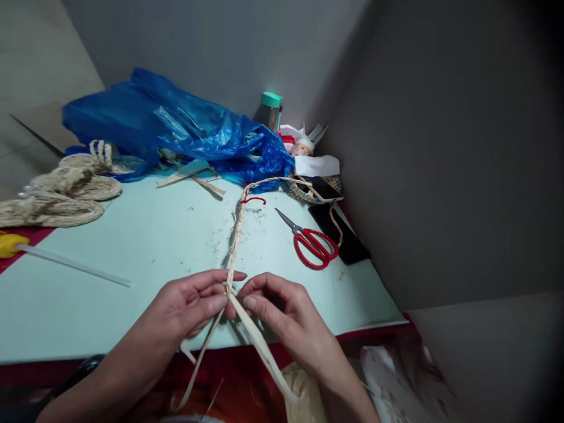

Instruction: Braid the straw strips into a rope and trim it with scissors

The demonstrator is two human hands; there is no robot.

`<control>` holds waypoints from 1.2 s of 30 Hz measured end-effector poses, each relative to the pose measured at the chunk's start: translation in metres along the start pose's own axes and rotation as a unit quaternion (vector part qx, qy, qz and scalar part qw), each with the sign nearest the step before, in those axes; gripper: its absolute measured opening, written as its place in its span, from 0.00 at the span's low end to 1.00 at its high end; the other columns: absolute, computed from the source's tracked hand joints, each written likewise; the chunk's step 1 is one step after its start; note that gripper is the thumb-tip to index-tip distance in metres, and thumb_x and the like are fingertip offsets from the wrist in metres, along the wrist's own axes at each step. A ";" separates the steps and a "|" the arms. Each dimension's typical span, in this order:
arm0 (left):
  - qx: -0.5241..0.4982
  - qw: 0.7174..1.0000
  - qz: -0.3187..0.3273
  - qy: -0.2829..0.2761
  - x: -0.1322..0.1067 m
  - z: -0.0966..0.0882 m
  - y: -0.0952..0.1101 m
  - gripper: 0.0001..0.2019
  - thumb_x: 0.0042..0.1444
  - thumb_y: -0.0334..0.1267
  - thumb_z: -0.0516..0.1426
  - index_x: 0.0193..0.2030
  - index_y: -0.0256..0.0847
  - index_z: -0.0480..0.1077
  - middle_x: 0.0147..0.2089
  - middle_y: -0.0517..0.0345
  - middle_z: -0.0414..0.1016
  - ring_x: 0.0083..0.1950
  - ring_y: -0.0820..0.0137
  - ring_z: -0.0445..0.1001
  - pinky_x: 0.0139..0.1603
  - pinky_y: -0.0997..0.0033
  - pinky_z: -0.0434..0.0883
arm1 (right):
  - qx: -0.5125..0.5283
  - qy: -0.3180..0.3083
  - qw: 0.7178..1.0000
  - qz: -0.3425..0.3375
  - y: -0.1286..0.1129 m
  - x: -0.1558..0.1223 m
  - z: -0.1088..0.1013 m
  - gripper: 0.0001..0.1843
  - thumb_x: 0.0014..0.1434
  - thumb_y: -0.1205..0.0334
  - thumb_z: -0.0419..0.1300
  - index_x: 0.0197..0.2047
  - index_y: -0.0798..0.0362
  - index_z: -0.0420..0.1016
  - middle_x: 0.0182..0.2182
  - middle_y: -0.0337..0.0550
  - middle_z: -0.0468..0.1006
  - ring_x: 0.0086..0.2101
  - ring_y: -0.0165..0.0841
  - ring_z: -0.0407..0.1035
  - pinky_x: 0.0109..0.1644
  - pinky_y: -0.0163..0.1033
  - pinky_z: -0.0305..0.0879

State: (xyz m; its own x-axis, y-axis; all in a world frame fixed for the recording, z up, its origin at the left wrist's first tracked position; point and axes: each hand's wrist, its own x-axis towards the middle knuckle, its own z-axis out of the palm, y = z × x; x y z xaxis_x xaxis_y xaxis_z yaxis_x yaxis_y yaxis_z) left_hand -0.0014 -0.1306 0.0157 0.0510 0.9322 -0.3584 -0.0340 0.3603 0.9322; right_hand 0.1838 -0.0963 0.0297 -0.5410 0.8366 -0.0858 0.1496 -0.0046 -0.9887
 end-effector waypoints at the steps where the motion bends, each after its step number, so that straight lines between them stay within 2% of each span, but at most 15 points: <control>1: -0.006 1.000 -0.010 -0.002 0.001 0.000 0.000 0.22 0.51 0.47 0.62 0.52 0.43 0.74 0.34 0.54 0.79 0.34 0.65 0.75 0.30 0.72 0.68 | 0.005 -0.006 1.000 0.009 -0.001 0.001 -0.002 0.08 0.64 0.59 0.57 0.37 0.54 0.75 0.32 0.38 0.77 0.34 0.29 0.69 0.39 0.32 0.63; 6: -0.032 0.999 -0.040 -0.018 0.003 -0.002 0.004 0.25 0.52 0.46 0.63 0.57 0.45 0.71 0.30 0.57 0.78 0.36 0.64 0.77 0.37 0.68 0.72 | -0.044 -0.019 0.998 0.029 -0.005 0.003 -0.002 0.10 0.66 0.58 0.55 0.38 0.52 0.76 0.32 0.38 0.79 0.33 0.30 0.71 0.40 0.34 0.64; 8: -0.044 0.997 -0.045 -0.039 0.003 -0.003 0.005 0.23 0.53 0.45 0.62 0.57 0.48 0.72 0.31 0.58 0.79 0.40 0.62 0.78 0.45 0.66 0.73 | -0.066 -0.006 0.997 0.029 -0.003 0.004 0.000 0.09 0.66 0.60 0.54 0.43 0.50 0.75 0.37 0.39 0.79 0.37 0.32 0.72 0.43 0.35 0.65; 10: -0.052 0.996 -0.051 -0.042 0.002 -0.005 0.003 0.22 0.55 0.45 0.61 0.57 0.52 0.72 0.35 0.59 0.80 0.42 0.62 0.77 0.47 0.65 0.73 | -0.094 0.021 0.995 0.003 0.000 0.004 0.002 0.12 0.66 0.62 0.54 0.51 0.48 0.73 0.44 0.42 0.78 0.44 0.34 0.71 0.50 0.38 0.64; 12: -0.046 0.997 -0.057 -0.039 0.000 -0.008 -0.002 0.22 0.55 0.47 0.61 0.58 0.54 0.71 0.39 0.59 0.80 0.43 0.62 0.77 0.45 0.66 0.74 | -0.123 0.033 0.992 -0.027 0.002 0.005 0.002 0.13 0.66 0.65 0.54 0.52 0.48 0.73 0.45 0.42 0.77 0.45 0.34 0.70 0.51 0.37 0.64; 15: -0.032 0.996 -0.082 -0.020 -0.002 -0.012 -0.009 0.26 0.52 0.46 0.63 0.59 0.54 0.69 0.41 0.58 0.80 0.42 0.62 0.77 0.42 0.68 0.75 | -0.124 0.033 0.991 -0.026 0.002 0.006 0.003 0.10 0.66 0.65 0.53 0.40 0.50 0.76 0.34 0.40 0.76 0.36 0.31 0.71 0.41 0.34 0.65; 17: -0.038 0.994 -0.095 -0.026 -0.002 -0.013 -0.010 0.24 0.51 0.46 0.64 0.56 0.53 0.70 0.40 0.57 0.80 0.41 0.62 0.76 0.39 0.69 0.75 | -0.114 0.062 0.991 -0.017 0.001 0.007 0.004 0.10 0.66 0.64 0.54 0.36 0.51 0.75 0.31 0.40 0.75 0.33 0.30 0.70 0.37 0.34 0.65; 20: -0.058 0.988 -0.124 -0.068 0.000 -0.011 -0.002 0.14 0.51 0.46 0.64 0.44 0.46 0.75 0.36 0.56 0.79 0.39 0.63 0.76 0.35 0.71 0.73 | -0.119 0.107 0.987 -0.025 -0.001 0.007 0.007 0.06 0.64 0.64 0.56 0.35 0.52 0.73 0.29 0.39 0.73 0.30 0.29 0.68 0.34 0.34 0.63; 22: -0.078 0.983 -0.150 -0.075 0.001 -0.008 0.006 0.11 0.51 0.45 0.64 0.37 0.43 0.75 0.32 0.56 0.77 0.36 0.65 0.75 0.32 0.73 0.72 | -0.131 0.135 0.981 -0.039 -0.001 0.006 0.011 0.04 0.62 0.66 0.57 0.34 0.53 0.71 0.29 0.38 0.72 0.30 0.28 0.66 0.32 0.33 0.61; 26: -0.115 0.980 -0.158 -0.050 -0.002 -0.004 0.016 0.10 0.50 0.45 0.64 0.35 0.41 0.76 0.26 0.59 0.73 0.27 0.71 0.70 0.26 0.77 0.67 | -0.154 0.180 0.969 -0.071 -0.006 0.005 0.021 0.04 0.61 0.70 0.56 0.34 0.53 0.68 0.29 0.37 0.71 0.30 0.27 0.66 0.33 0.32 0.60; 30: -0.148 0.972 -0.174 -0.048 -0.004 -0.004 0.017 0.12 0.49 0.46 0.64 0.34 0.40 0.76 0.25 0.59 0.72 0.24 0.75 0.66 0.24 0.79 0.64 | -0.193 0.168 0.963 -0.086 -0.012 0.002 0.021 0.04 0.64 0.69 0.54 0.36 0.53 0.68 0.31 0.38 0.72 0.32 0.27 0.67 0.35 0.32 0.63; 32: -0.156 0.969 -0.188 -0.044 -0.003 -0.006 0.016 0.12 0.48 0.47 0.64 0.32 0.39 0.76 0.25 0.60 0.71 0.22 0.77 0.63 0.21 0.81 0.60 | -0.253 0.183 0.945 -0.092 -0.012 0.003 0.009 0.04 0.65 0.67 0.53 0.38 0.52 0.68 0.33 0.39 0.73 0.33 0.28 0.68 0.37 0.33 0.64; 33: -0.154 0.969 -0.190 -0.041 -0.003 -0.006 0.016 0.12 0.48 0.47 0.65 0.31 0.39 0.76 0.25 0.60 0.70 0.21 0.79 0.60 0.20 0.81 0.58 | -0.303 0.205 0.926 -0.096 -0.011 0.005 -0.001 0.04 0.66 0.66 0.53 0.39 0.52 0.68 0.34 0.41 0.74 0.35 0.30 0.68 0.39 0.35 0.65; 34: -0.150 0.969 -0.191 -0.039 -0.002 -0.007 0.017 0.13 0.47 0.47 0.65 0.30 0.39 0.76 0.24 0.60 0.70 0.20 0.80 0.58 0.19 0.82 0.56 | -0.363 0.241 0.894 -0.104 -0.009 0.009 -0.012 0.04 0.66 0.65 0.53 0.42 0.53 0.69 0.37 0.44 0.74 0.37 0.33 0.68 0.41 0.38 0.65; 36: -0.151 0.968 -0.195 -0.042 0.000 -0.008 0.018 0.14 0.46 0.48 0.66 0.30 0.38 0.76 0.23 0.61 0.69 0.18 0.83 0.51 0.18 0.82 0.50 | -0.499 0.296 0.810 -0.084 -0.004 0.018 -0.037 0.12 0.65 0.62 0.53 0.51 0.55 0.66 0.45 0.53 0.73 0.43 0.41 0.66 0.47 0.47 0.65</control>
State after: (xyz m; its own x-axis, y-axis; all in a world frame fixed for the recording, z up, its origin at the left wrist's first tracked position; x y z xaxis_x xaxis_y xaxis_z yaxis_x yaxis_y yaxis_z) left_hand -0.0104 -0.1238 0.0323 0.1989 0.7221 -0.6626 -0.2848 0.6895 0.6660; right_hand 0.2038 -0.0611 0.0366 -0.1752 0.8968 0.4062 0.8696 0.3345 -0.3633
